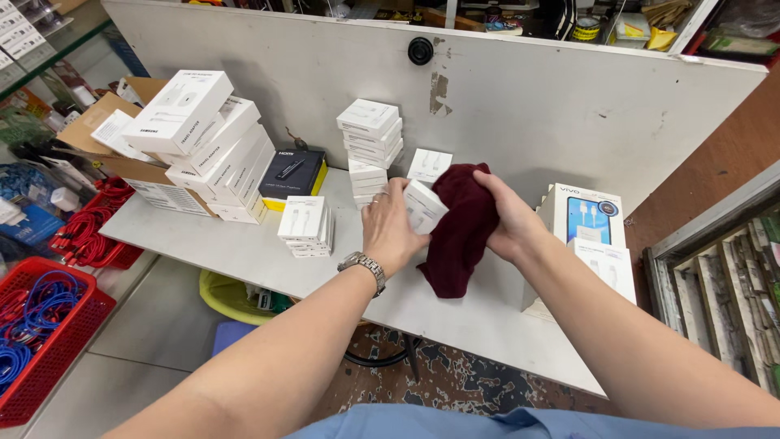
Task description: The person wipes small white boxes with a maroon cloth and places them on a shelf. The person handles the boxes one at a time, wiping each with the cloth before stacking them on a lower shelf.
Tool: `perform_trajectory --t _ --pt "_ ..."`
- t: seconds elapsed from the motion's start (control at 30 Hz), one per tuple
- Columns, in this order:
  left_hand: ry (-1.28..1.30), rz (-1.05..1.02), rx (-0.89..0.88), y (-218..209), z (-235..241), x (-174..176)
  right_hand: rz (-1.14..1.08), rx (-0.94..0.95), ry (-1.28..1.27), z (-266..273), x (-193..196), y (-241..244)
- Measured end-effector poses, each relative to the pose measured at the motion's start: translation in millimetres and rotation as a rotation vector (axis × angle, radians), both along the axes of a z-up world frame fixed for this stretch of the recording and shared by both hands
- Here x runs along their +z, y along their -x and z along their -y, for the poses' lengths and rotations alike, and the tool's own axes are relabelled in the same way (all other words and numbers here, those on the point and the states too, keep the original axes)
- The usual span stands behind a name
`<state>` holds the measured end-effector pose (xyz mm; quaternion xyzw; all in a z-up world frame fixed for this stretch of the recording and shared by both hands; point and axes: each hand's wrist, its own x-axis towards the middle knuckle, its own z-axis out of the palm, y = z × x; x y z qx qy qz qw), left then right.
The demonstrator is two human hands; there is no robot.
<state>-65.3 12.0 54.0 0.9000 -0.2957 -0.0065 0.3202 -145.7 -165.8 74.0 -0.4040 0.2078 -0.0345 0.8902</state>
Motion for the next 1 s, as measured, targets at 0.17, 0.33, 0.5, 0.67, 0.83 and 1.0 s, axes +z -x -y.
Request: perform_trajectory --t 0.17,0.33,0.5,0.67,0.83,1.0 --pt "0.122 0.069 -0.135 9.8 -6.6 -2.0 -0.114 0.043 0.476 -35.6 29.5 -4.5" --pt "0.197 -0.059 -0.177 -4.8 -17.7 -2.6 -0.001 0.036 0.708 -54.8 24.8 -5.6" --pt "0.175 -0.016 -0.097 -9.0 -15.2 3.2 0.140 -0.072 1.027 -52.4 16.8 -3.9" --pt "0.241 0.027 -0.098 -0.8 -21.0 2.0 -0.009 -0.037 1.009 -46.0 21.3 -8.4" --pt "0.319 -0.070 -0.034 -3.8 -12.3 6.2 0.029 -0.105 0.987 -41.1 19.6 -8.5" --pt "0.270 -0.098 -0.050 -13.9 -11.3 12.3 0.062 -0.197 0.926 -39.6 16.4 -4.3"
